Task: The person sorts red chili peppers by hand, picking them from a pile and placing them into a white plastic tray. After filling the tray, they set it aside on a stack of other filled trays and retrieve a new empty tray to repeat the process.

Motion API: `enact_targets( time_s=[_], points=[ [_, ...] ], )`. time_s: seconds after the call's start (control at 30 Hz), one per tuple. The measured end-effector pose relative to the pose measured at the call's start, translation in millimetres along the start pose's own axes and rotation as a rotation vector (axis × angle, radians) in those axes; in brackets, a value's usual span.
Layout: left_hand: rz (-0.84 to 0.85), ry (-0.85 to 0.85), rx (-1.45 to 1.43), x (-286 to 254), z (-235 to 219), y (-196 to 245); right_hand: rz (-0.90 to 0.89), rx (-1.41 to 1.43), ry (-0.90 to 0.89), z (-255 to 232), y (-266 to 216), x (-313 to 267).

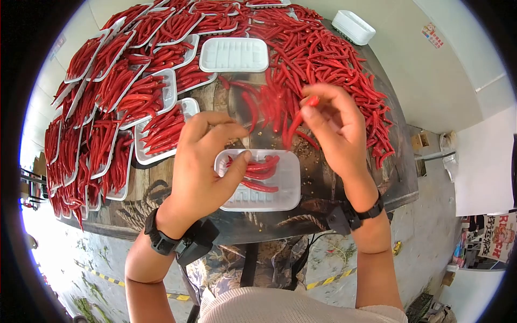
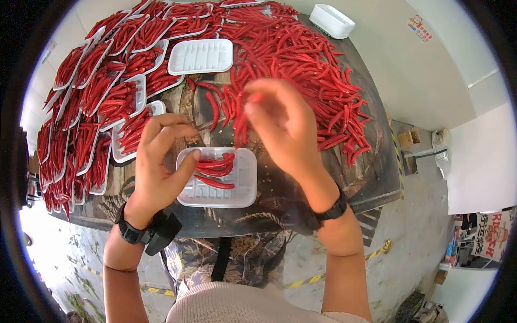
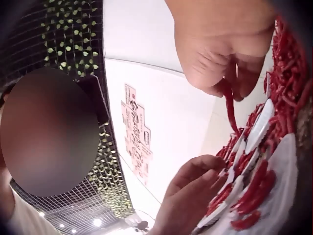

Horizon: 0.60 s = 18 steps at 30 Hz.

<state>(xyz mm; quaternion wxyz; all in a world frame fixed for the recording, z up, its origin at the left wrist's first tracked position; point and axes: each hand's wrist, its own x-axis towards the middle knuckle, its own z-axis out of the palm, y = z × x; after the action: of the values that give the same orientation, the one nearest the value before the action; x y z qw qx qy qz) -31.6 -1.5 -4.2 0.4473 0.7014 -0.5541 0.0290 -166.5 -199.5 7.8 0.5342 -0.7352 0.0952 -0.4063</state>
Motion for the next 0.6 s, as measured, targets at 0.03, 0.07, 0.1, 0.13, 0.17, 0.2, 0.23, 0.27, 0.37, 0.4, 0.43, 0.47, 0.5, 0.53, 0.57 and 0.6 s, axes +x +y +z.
enact_targets(
  time_s=[0.03,0.07,0.1,0.13,0.17,0.2,0.23,0.27,0.37,0.4,0.43,0.47,0.5,0.53,0.57,0.6],
  points=[
    [0.011,0.045,0.022,1.4,-2.3,2.4,0.039,0.02,-0.121,-0.2,-1.7,-2.3],
    [0.023,0.09,0.044,2.6,-4.3,4.5,0.079,0.04,-0.242,0.1,-4.1,-5.1],
    [0.02,0.089,0.045,3.4,-5.8,6.2,0.193,0.022,-0.287,4.2,-8.6,-9.3],
    [0.02,0.086,0.034,3.8,-7.1,8.0,0.129,-0.159,-0.305,9.7,-9.9,-11.0],
    [0.021,0.084,0.022,3.7,-7.4,8.4,0.119,-0.206,-0.336,13.7,-13.2,-13.1],
    [0.018,0.083,0.021,2.8,-7.0,7.0,0.108,-0.253,-0.368,15.7,-15.1,-14.6],
    [0.024,0.069,0.032,1.6,-6.6,4.8,0.111,-0.253,-0.369,15.3,-12.3,-15.6],
    [0.03,0.055,0.043,0.8,-6.0,3.4,0.035,-0.344,-0.433,14.5,-8.0,-17.1],
    [-0.022,0.043,0.025,0.2,-4.1,2.5,-0.084,-0.425,-0.449,11.7,-2.0,-15.4],
    [-0.023,0.042,0.024,0.3,-4.0,3.0,-0.129,-0.415,-0.4,10.2,-0.8,-13.1],
    [-0.019,0.038,0.038,0.9,-4.3,3.9,-0.129,-0.416,-0.399,7.2,-0.5,-9.2],
    [-0.014,0.035,0.052,1.4,-4.6,4.7,-0.113,-0.49,-0.329,2.6,-1.1,-4.1],
    [-0.011,0.035,0.051,1.5,-4.4,4.6,-0.098,-0.564,-0.259,-1.4,-1.6,-0.4],
    [-0.004,0.037,0.044,1.5,-3.9,4.0,-0.1,-0.566,-0.257,-4.9,0.1,0.9],
    [0.004,0.039,0.037,1.4,-3.4,3.2,-0.095,-0.649,-0.248,-8.3,3.7,1.1],
    [0.007,0.042,0.037,1.2,-2.8,2.0,-0.089,-0.731,-0.239,-10.1,5.9,0.6]
  ],
)
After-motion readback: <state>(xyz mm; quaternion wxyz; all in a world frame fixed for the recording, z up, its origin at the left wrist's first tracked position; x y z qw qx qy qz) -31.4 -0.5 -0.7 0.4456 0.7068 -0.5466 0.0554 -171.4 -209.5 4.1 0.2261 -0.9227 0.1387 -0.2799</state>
